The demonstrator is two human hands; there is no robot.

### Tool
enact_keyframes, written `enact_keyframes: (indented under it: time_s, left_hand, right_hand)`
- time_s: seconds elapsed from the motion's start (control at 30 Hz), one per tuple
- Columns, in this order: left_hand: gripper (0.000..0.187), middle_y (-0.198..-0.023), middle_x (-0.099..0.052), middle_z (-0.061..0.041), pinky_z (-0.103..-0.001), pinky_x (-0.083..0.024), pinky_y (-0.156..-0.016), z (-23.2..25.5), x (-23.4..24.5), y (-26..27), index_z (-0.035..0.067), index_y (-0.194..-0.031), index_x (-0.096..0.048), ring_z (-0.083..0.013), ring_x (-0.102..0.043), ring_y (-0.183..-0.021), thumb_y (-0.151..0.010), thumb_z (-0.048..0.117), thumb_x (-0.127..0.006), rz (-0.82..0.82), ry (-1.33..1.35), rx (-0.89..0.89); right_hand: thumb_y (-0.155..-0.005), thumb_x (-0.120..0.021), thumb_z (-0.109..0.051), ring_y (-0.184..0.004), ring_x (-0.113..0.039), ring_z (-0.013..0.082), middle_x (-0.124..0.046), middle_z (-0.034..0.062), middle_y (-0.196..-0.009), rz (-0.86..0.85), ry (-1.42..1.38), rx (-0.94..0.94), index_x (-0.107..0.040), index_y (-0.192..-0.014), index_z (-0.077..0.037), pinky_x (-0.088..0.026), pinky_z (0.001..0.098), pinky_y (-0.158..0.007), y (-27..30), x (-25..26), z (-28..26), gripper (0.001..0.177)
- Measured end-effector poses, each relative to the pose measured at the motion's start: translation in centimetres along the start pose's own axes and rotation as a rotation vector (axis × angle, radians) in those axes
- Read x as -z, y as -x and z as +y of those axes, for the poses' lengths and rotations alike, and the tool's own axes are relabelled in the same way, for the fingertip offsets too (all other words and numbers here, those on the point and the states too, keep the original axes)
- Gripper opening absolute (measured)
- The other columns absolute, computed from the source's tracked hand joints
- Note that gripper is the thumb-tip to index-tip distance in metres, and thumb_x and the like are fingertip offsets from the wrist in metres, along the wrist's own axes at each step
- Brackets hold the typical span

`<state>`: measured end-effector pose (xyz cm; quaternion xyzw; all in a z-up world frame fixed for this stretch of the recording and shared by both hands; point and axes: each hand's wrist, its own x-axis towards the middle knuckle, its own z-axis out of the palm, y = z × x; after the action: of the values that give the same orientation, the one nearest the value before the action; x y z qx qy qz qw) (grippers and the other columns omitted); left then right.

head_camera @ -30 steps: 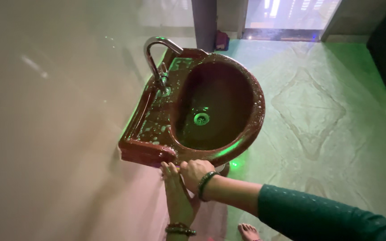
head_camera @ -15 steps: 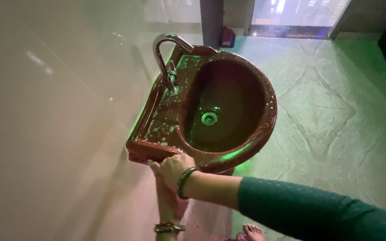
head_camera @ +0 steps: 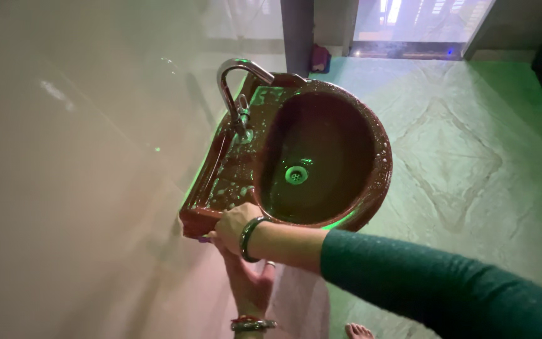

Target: The person uses a screwdriver to tighten or adjust components on the underside and sides of a wall-mounted sink basin, then checks the tap for water flow.

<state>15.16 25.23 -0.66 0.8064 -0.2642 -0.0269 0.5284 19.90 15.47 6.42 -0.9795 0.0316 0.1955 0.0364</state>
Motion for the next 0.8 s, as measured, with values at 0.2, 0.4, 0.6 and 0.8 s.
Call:
enact_keyframes:
  time_s: [0.2,0.4,0.6,0.8]
  left_hand:
    - [0.125,-0.162,-0.026,-0.023,-0.039,-0.021,-0.126,-3.3,1.9,-4.7,0.003,-0.16,0.002,-0.0326,-0.028,-0.151,-0.069,0.019,-0.082,-0.051,-0.045,-0.172]
    - [0.126,-0.16,-0.029,-0.025,-0.039,-0.025,-0.123,-0.1,2.0,-4.2,0.0,-0.159,0.001,-0.034,-0.032,-0.149,-0.067,0.016,-0.083,0.029,-0.026,-0.125]
    - [0.128,-0.157,-0.032,-0.028,-0.04,-0.03,-0.12,2.3,3.3,-5.1,-0.002,-0.159,0.0,-0.0355,-0.037,-0.146,-0.064,0.014,-0.084,-0.008,-0.033,-0.059]
    - [0.123,-0.148,-0.043,-0.028,-0.041,-0.041,-0.114,2.3,3.6,-6.2,-0.003,-0.159,-0.004,-0.0388,-0.05,-0.136,-0.068,0.01,-0.086,-0.034,0.009,-0.083]
  right_hand:
    - [-0.095,-0.06,-0.041,-0.09,-0.074,0.0209,-0.073,0.0052,-0.095,0.1,0.036,0.017,-0.078,-0.096,-0.014,-0.06,0.0378,-0.077,-2.7,0.5,0.3,0.032]
    - [-0.102,-0.057,-0.031,-0.084,-0.077,0.0208,-0.076,0.0066,-0.094,0.297,0.043,0.04,-0.07,-0.112,-0.008,-0.059,0.04,-0.074,-2.1,-1.4,0.5,0.028]
    - [-0.093,-0.063,-0.028,-0.089,-0.075,0.0232,-0.076,0.0048,-0.093,0.142,0.065,0.11,-0.076,-0.096,-0.015,-0.059,0.0397,-0.074,-1.4,3.4,1.9,0.019]
    - [-0.086,-0.069,-0.028,-0.092,-0.073,0.0233,-0.075,0.0035,-0.092,0.248,0.145,0.088,-0.076,-0.094,-0.018,-0.057,0.0391,-0.074,-1.8,4.2,0.9,0.015]
